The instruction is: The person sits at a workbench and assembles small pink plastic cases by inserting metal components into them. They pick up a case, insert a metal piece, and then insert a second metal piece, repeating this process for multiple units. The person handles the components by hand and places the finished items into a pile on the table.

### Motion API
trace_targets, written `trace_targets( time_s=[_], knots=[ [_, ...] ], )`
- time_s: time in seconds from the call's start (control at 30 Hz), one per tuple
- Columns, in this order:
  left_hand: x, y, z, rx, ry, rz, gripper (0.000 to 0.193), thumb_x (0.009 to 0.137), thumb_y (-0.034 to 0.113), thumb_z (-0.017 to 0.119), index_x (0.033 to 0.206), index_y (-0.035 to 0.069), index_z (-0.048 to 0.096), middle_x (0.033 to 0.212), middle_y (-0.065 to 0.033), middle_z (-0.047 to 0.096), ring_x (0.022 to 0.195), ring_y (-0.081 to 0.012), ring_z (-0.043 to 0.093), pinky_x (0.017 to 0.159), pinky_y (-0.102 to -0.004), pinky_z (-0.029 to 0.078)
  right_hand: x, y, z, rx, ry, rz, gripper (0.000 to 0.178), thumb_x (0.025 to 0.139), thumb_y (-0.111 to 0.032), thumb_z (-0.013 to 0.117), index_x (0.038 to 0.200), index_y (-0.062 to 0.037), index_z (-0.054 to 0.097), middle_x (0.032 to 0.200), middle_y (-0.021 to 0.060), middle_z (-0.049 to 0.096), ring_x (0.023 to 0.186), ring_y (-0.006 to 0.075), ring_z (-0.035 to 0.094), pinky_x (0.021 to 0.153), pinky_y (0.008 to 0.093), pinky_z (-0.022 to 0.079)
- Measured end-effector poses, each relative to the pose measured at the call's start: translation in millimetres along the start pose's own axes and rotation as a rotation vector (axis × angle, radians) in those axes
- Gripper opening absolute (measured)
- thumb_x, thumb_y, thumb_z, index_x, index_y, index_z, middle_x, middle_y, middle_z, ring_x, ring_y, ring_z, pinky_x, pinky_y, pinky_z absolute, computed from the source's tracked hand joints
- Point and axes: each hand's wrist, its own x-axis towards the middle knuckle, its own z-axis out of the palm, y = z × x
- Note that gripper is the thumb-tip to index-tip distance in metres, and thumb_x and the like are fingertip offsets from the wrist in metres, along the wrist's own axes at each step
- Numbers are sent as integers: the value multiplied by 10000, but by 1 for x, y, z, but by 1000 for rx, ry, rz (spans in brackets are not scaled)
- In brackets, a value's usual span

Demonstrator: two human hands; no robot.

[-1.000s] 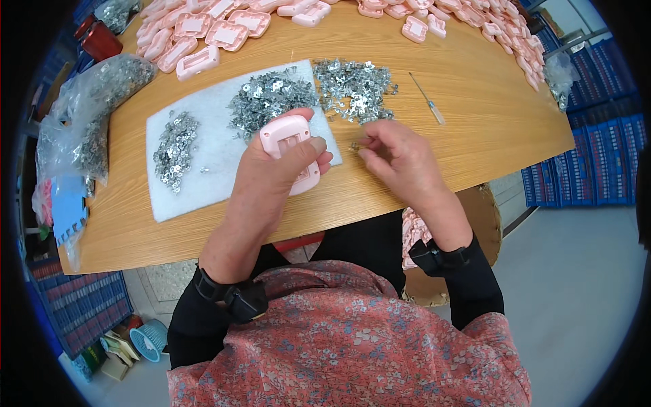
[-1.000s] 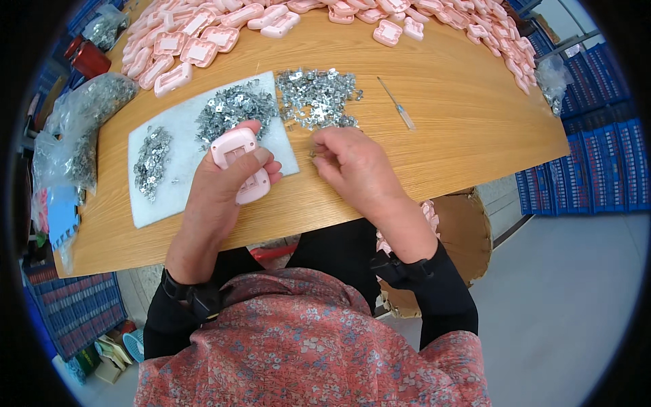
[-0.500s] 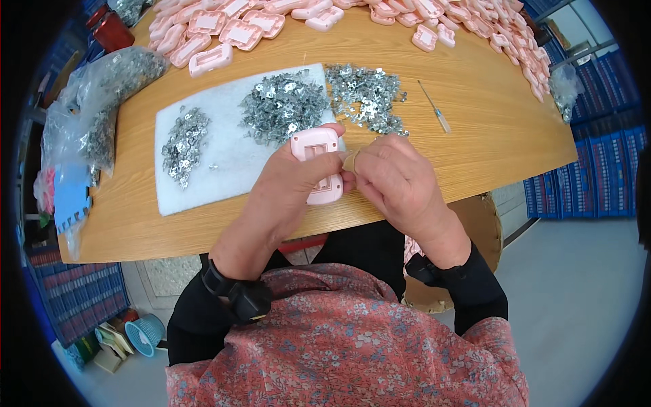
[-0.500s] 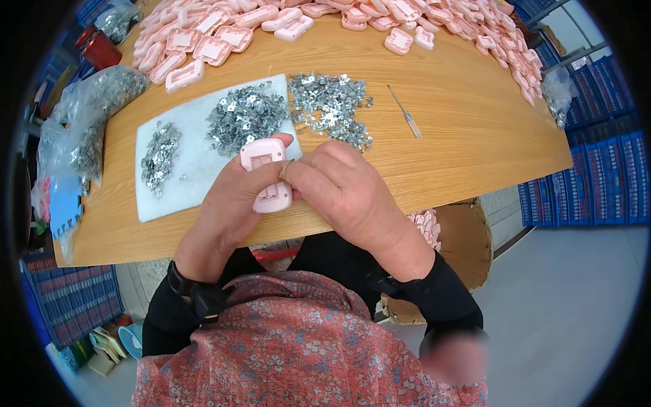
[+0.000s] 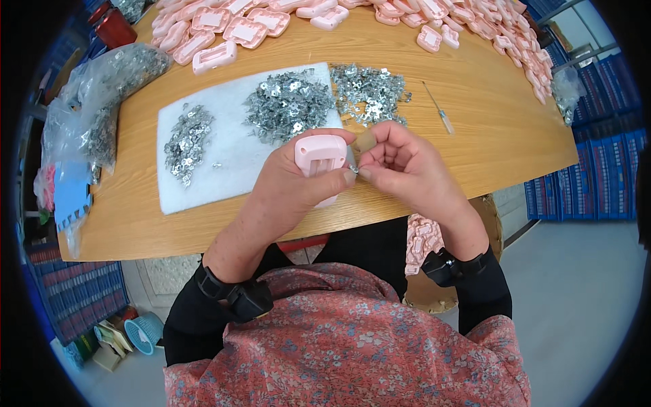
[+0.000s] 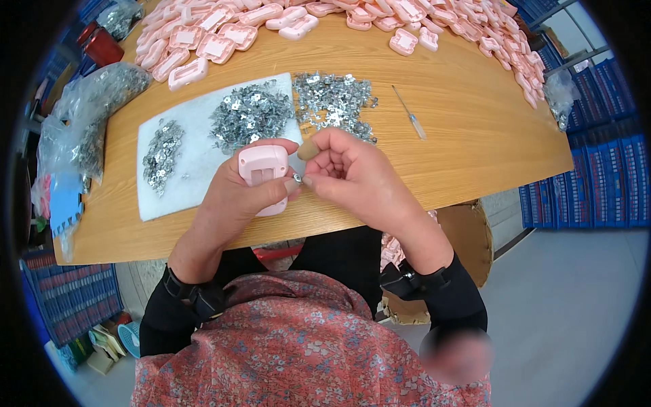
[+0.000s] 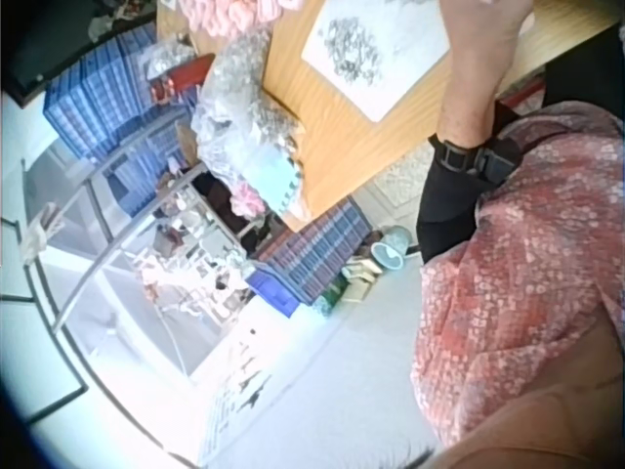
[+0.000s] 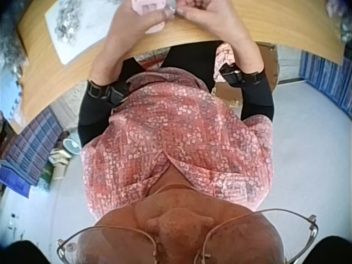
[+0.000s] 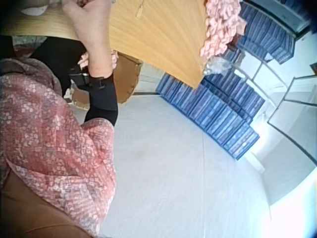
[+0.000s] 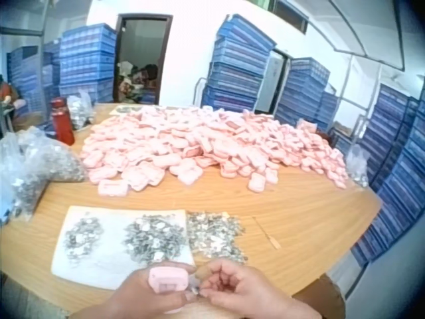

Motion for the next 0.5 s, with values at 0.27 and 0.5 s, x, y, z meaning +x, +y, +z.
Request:
trace_targets(
  time_s=[0.27,0.5],
  knots=[
    [1,-4,-15,-603,-88,-295,487,1064,368,281,1365,51,495,970,-138,662,833,-270,691,789,-475,609,0,-4,17,-103,149,-183,230,893,-15,685,1098,-30,584,956,27,645,858,81,632,788,241,505],
    [-3,-5,-11,-556,-36,-366,529,1070,403,234,1294,19,522,969,-147,657,814,-276,686,778,-488,610,10,-12,40,-643,200,-437,193,825,-28,711,999,-43,630,836,95,633,787,239,665,689,334,532]
  ],
)
